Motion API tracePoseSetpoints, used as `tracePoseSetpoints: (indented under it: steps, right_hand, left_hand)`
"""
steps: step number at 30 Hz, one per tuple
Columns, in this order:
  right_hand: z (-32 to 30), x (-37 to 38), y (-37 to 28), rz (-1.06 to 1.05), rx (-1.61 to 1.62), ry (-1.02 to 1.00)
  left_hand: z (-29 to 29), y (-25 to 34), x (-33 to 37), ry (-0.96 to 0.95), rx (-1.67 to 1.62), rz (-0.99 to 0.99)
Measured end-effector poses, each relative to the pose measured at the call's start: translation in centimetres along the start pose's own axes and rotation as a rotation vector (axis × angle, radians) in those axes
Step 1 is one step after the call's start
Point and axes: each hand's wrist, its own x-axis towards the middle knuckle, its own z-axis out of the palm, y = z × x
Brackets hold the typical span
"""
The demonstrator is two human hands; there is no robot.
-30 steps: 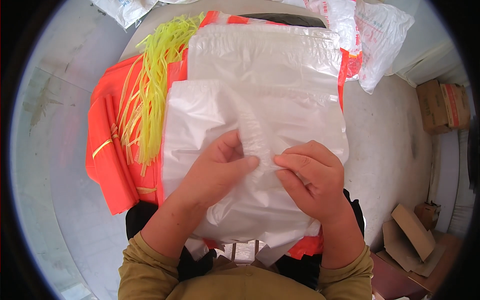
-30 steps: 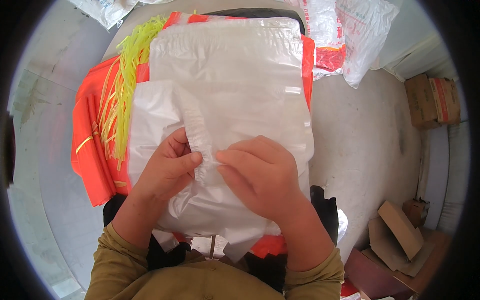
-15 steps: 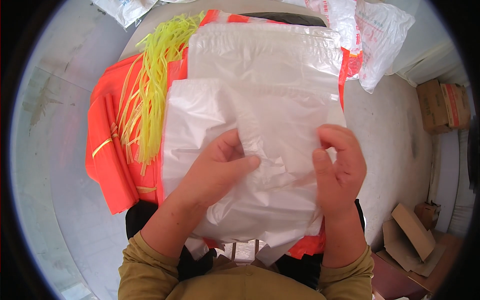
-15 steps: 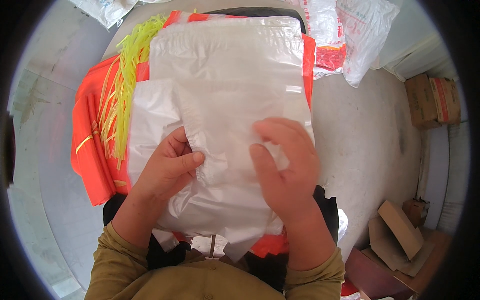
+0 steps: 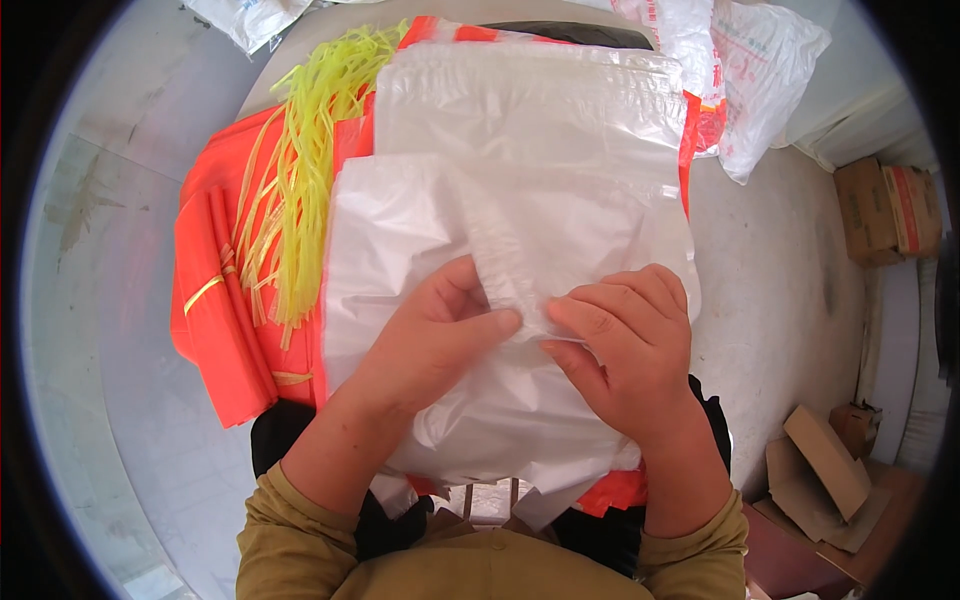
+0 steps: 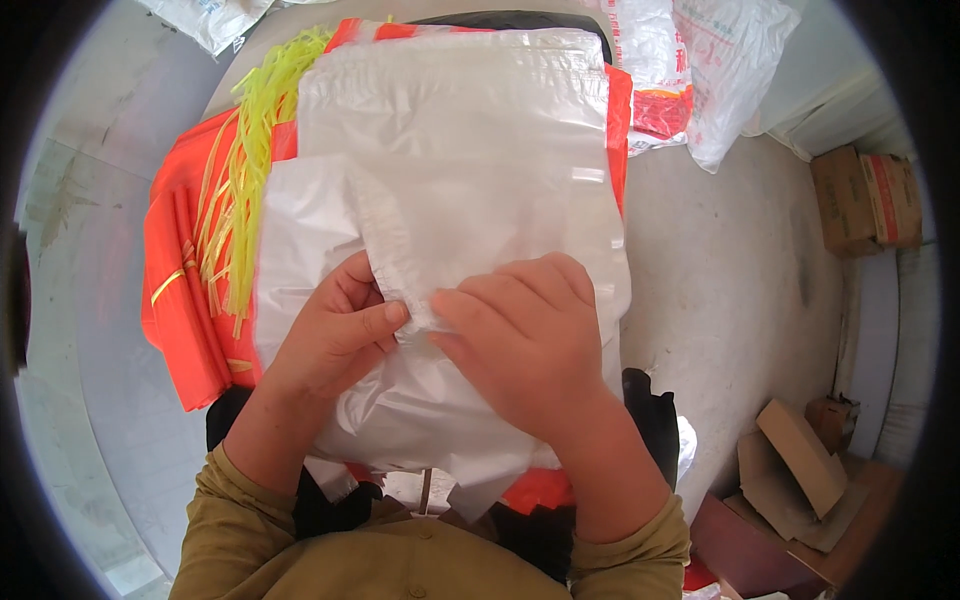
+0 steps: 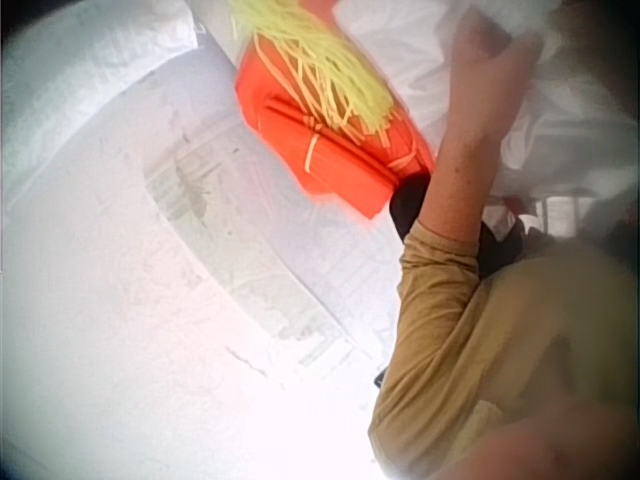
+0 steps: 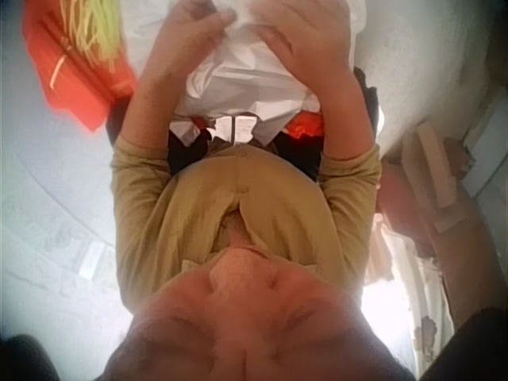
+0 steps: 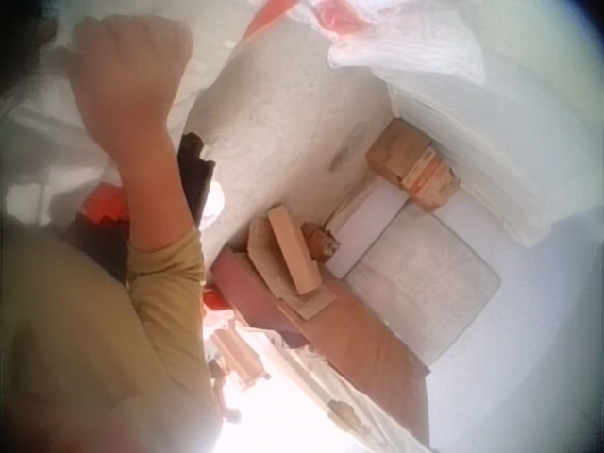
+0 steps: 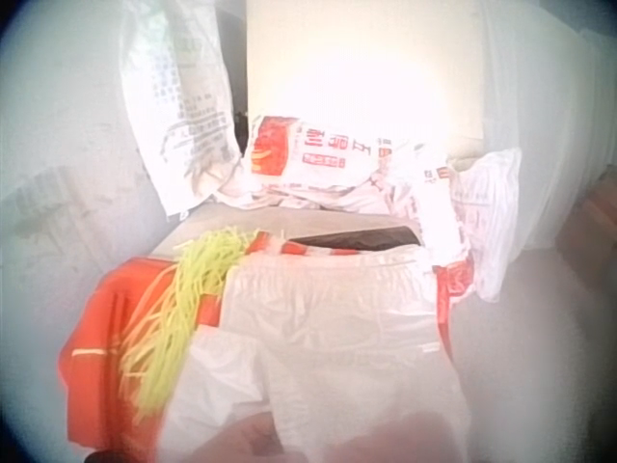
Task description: The person organizes plastic bags by folding, separating, and smoothing bundles of striped and white plastic bags by hand on a table.
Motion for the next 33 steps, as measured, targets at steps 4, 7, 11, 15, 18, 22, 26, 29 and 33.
tracePoseSetpoints:
  steps: [4, 7, 11, 15, 18, 22, 26, 29, 33]
  right_hand:
    - [-0.9, 0.2, 0.0, 0.018, -0.014, -0.049]
    - [-1.5, 0.0, 0.7, 0.100, -0.037, -0.008]
    - [-1.9, -0.4, 1.1, 0.307, 0.160, 0.302]
    - [-2.5, -0.2, -0.4, 0.016, -0.050, 0.153]
    - [-0.9, 0.4, -1.6, -0.024, -0.063, -0.015]
    - [0.4, -0.1, -0.3, -0.001, 0.003, -0.041]
    - [0.4, -0.2, 0.1, 0.023, 0.061, -0.016]
    - [0.3, -0.2, 0.1, 0.024, 0.084, -0.016]
    - [-0.2, -0.3, 0.4, 0.045, 0.129, -0.025]
  left_hand:
    - [0.1, -0.1, -0.1, 0.006, 0.039, 0.022]
    - [-0.2, -0.1, -0.1, -0.001, -0.017, -0.004]
    - [0.3, 0.1, -0.1, 0.006, 0.011, -0.001]
    - [0.0, -0.2, 0.0, -0.017, 0.039, 0.036]
    - [-0.1, -0.1, -0.2, 0.028, 0.015, 0.001]
    - [-0.3, -0.1, 0.0, 0.011, 0.024, 0.010]
    - [-0.6, -0.3, -0.1, -0.039, -0.020, 0.006]
    - [-0.6, -0.3, -0.1, -0.042, -0.010, 0.007]
    - [-0.3, -0.2, 0.1, -0.056, -0.036, 0.008]
